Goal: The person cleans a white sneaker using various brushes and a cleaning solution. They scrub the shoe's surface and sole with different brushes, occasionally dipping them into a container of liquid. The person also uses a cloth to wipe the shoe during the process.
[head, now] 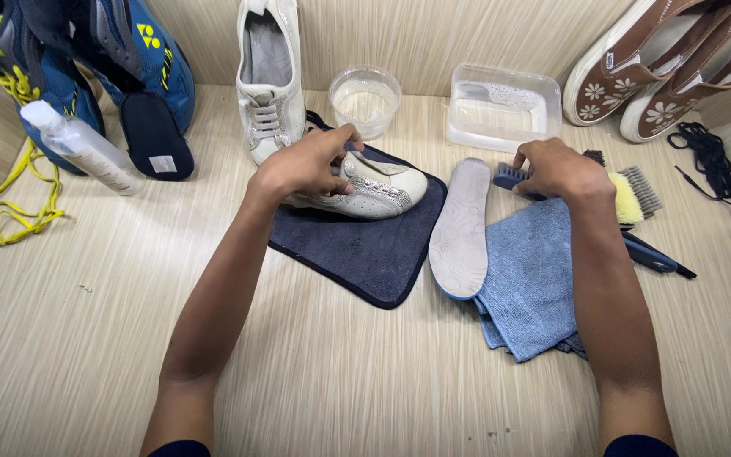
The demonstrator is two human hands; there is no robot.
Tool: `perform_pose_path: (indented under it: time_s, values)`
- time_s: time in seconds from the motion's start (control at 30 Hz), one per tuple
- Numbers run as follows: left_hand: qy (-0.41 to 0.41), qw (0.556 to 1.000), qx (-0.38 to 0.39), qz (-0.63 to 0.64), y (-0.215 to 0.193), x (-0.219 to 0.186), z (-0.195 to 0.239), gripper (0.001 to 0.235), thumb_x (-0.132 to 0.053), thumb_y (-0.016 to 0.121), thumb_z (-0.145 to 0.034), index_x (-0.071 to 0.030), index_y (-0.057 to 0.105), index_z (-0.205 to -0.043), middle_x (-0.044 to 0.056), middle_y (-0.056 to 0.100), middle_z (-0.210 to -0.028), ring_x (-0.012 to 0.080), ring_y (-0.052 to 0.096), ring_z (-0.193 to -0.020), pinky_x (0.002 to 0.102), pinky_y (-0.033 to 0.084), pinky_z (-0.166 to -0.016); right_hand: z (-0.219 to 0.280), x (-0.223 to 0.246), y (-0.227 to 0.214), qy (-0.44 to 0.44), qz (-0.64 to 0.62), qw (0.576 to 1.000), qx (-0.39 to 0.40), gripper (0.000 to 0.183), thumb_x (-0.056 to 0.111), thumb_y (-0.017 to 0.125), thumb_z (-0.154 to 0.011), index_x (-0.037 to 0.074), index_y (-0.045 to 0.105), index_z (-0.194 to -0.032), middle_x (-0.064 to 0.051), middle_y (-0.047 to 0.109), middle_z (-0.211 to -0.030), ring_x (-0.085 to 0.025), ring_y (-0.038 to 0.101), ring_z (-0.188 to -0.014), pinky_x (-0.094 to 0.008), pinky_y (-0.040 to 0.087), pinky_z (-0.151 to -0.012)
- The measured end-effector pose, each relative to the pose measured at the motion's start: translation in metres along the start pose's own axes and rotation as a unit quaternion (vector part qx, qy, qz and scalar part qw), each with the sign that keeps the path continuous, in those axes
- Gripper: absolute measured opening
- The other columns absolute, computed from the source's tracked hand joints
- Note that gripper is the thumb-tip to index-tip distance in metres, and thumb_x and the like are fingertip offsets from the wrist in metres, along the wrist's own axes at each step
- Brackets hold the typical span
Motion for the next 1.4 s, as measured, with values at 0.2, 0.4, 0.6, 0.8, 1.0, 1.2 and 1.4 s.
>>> perform_pose_path:
  time_s: [0.2,0.4,0.6,0.8,1.0,1.2,1.4]
  values:
    - [0.078,0.992,-0.083,0.060,0.026,0.028,-0.027,0.040,-0.001,0.073,-0.092,0.001,0.064,-0.131,0.035,0.071,-0.108,0.0333,0.074,-0.070,0.051,0.058,-0.072,0.013,-0.006,-0.016,-0.053,-0.092,0.994,0.009,0.029,0.007,0.082,-0.085,-0.002,0.078,-0.112,-0.028,0.078,-0.113,-0.045,0.073,-0.109,-0.055,0.058,-0.091]
    - [0.089,0.992,-0.083,0.023,0.032,0.033,-0.038,0.041,0.000,0.038,-0.094,-0.015,0.052,-0.129,0.016,0.061,-0.103,0.0293,0.052,-0.094,0.038,0.035,-0.082,-0.011,-0.036,-0.009,-0.253,-0.116,0.960,0.024,0.040,0.032,0.063,-0.098,0.006,0.067,-0.129,-0.007,0.072,-0.124,-0.020,0.065,-0.110,-0.036,0.049,-0.094]
    - [0.132,0.982,-0.134,-0.016,0.014,-0.010,-0.015,0.034,-0.003,0.044,-0.103,-0.006,0.071,-0.123,0.020,0.066,-0.092,0.0293,0.064,-0.077,0.044,0.052,-0.073,-0.004,-0.008,-0.025,-0.227,-0.296,0.927,0.042,0.030,0.015,0.047,-0.112,0.002,0.065,-0.132,-0.025,0.065,-0.110,-0.034,0.063,-0.091,-0.051,0.059,-0.082]
    - [0.100,0.973,-0.117,-0.175,0.061,0.028,-0.057,0.038,-0.045,0.033,-0.112,-0.024,0.055,-0.135,0.023,0.060,-0.106,0.0502,0.072,-0.080,0.057,0.057,-0.075,-0.003,0.008,-0.018,-0.228,-0.324,0.917,0.044,0.034,0.012,0.050,-0.110,0.002,0.061,-0.141,-0.025,0.064,-0.105,-0.031,0.063,-0.081,-0.044,0.057,-0.069]
    - [0.062,0.971,-0.019,-0.229,0.048,0.001,-0.031,0.122,-0.064,0.099,-0.051,-0.014,0.044,-0.148,0.030,0.060,-0.122,0.0484,0.076,-0.085,0.056,0.060,-0.081,0.002,0.015,-0.011,-0.166,-0.265,0.948,0.055,0.037,0.014,0.053,-0.108,0.003,0.060,-0.143,-0.036,0.064,-0.126,-0.044,0.070,-0.104,-0.055,0.056,-0.089]
    - [0.069,0.971,-0.062,-0.221,0.060,0.026,-0.052,0.084,-0.029,0.087,-0.059,-0.021,0.055,-0.136,0.026,0.066,-0.107,0.0527,0.074,-0.090,0.059,0.059,-0.078,0.049,0.024,-0.049,-0.086,-0.138,0.987,0.015,0.043,0.019,0.065,-0.102,-0.005,0.063,-0.138,-0.036,0.062,-0.136,-0.052,0.058,-0.131,-0.062,0.047,-0.109]
    - [0.070,0.964,-0.059,-0.251,0.060,0.026,-0.053,0.087,-0.056,0.088,-0.064,-0.024,0.050,-0.135,0.018,0.066,-0.113,0.0424,0.066,-0.102,0.058,0.050,-0.081,-0.029,-0.155,-0.001,0.164,0.010,0.986,0.016,0.054,0.011,0.064,-0.090,0.009,0.065,-0.144,-0.030,0.068,-0.137,-0.046,0.065,-0.125,-0.056,0.055,-0.096]
Point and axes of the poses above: each hand's wrist, its own z-axis away from the middle knuckle, its own y-axis out of the palm, x = y × z, the point moved 1 cm from there along -z, towards the middle knuckle
